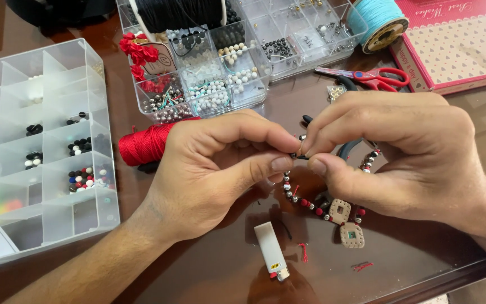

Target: Adjusting and assembling a beaded bracelet using cord, beads, scissors, a lighter, and pliers.

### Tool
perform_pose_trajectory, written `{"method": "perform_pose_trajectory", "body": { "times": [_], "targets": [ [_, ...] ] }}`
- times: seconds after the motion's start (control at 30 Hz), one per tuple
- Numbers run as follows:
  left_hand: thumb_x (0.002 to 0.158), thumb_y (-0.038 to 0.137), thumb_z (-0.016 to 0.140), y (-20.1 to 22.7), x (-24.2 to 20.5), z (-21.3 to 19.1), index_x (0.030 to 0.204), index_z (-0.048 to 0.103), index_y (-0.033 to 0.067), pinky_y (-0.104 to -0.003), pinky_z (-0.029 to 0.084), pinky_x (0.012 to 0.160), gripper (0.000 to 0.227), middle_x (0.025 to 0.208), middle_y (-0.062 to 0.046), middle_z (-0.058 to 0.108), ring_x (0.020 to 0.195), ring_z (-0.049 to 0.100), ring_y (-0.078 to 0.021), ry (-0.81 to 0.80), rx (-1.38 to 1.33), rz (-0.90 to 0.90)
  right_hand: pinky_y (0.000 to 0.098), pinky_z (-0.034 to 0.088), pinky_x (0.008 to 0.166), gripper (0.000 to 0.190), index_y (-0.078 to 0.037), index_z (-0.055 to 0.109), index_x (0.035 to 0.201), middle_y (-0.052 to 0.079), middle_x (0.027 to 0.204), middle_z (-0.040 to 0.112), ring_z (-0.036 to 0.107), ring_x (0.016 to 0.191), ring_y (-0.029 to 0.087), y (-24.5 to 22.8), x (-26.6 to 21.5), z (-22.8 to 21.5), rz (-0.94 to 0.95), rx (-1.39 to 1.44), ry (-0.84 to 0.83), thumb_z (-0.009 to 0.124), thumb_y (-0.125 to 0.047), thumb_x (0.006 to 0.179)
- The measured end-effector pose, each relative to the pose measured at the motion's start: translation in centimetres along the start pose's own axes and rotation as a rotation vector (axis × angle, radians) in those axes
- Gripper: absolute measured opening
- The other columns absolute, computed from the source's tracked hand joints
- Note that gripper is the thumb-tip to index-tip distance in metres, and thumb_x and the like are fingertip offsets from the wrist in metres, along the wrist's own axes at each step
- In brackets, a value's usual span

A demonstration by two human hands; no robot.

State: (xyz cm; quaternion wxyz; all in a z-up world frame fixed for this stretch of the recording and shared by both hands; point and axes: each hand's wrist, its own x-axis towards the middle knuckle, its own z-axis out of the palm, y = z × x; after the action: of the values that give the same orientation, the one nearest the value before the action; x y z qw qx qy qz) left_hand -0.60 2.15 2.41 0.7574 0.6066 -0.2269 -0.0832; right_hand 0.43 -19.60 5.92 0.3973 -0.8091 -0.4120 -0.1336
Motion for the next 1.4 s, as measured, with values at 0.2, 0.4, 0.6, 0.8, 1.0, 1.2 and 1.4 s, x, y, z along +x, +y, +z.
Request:
{"method": "perform_pose_trajectory", "body": {
  "times": [0.2,0.4,0.6,0.8,1.0,1.2,1.4],
  "targets": [
    [0.094,0.005,0.071,0.04,0.00,0.03,0.109,0.072,-0.0018,-0.025,0.061,0.063,0.017,0.096,-0.010,0.068,0.075,0.065,-0.0153,-0.008,0.037,0.034,0.0272,0.054,0.064,0.009,0.004,0.065,0.079,0.012,0.078,0.072,0.071,0.069,0.022,-0.01,-0.08,0.00,0.021,-0.007,-0.014,0.070,0.000,0.086],
    [0.094,0.002,0.071,-0.03,0.01,0.10,0.110,0.071,-0.0027,-0.025,0.061,0.065,0.016,0.099,-0.012,0.068,0.073,0.065,-0.0164,-0.014,0.050,0.050,0.0270,0.053,0.064,0.011,0.003,0.064,0.079,0.011,0.079,0.071,0.070,0.070,0.021,0.14,-0.32,-0.02,0.015,-0.039,-0.017,0.070,0.000,0.087],
    [0.095,0.001,0.070,0.06,-0.03,0.20,0.111,0.072,-0.0034,-0.024,0.060,0.070,0.017,0.102,-0.013,0.069,0.079,0.066,-0.0167,-0.019,0.037,0.049,0.0277,0.052,0.064,0.011,0.002,0.062,0.079,0.012,0.080,0.070,0.067,0.068,0.022,0.17,-0.41,0.01,0.006,-0.043,-0.019,0.069,0.001,0.086],
    [0.095,0.003,0.071,0.11,-0.03,0.22,0.111,0.073,-0.0009,-0.023,0.059,0.069,0.017,0.102,-0.011,0.068,0.083,0.067,-0.0151,-0.021,0.050,0.026,0.0265,0.051,0.063,0.012,0.002,0.060,0.077,0.011,0.079,0.070,0.066,0.068,0.021,0.20,-0.49,0.04,0.019,-0.054,-0.013,0.068,0.002,0.086],
    [0.095,0.002,0.070,0.19,0.01,0.28,0.111,0.072,-0.0015,-0.025,0.062,0.085,0.016,0.105,-0.012,0.070,0.095,0.071,-0.0180,-0.024,0.103,0.060,0.0278,0.051,0.065,0.012,0.002,0.059,0.078,0.012,0.080,0.070,0.066,0.068,0.021,0.21,-0.51,0.06,0.009,-0.053,-0.024,0.068,0.001,0.086],
    [0.095,0.002,0.070,0.17,0.06,0.35,0.110,0.073,-0.0005,-0.024,0.063,0.084,0.015,0.104,-0.011,0.070,0.094,0.071,-0.0172,-0.020,0.132,0.062,0.0288,0.053,0.068,0.011,0.002,0.060,0.080,0.013,0.083,0.071,0.068,0.071,0.022,0.30,-0.66,0.11,0.002,-0.059,-0.017,0.069,0.000,0.086],
    [0.096,0.002,0.070,0.25,0.09,0.40,0.109,0.073,0.0004,-0.023,0.062,0.083,0.014,0.103,-0.011,0.070,0.093,0.071,-0.0166,-0.021,0.179,0.077,0.0283,0.054,0.069,0.013,0.001,0.060,0.081,0.013,0.084,0.071,0.068,0.073,0.022,0.32,-0.77,0.06,0.001,-0.074,-0.038,0.069,-0.003,0.088]
  ]
}}
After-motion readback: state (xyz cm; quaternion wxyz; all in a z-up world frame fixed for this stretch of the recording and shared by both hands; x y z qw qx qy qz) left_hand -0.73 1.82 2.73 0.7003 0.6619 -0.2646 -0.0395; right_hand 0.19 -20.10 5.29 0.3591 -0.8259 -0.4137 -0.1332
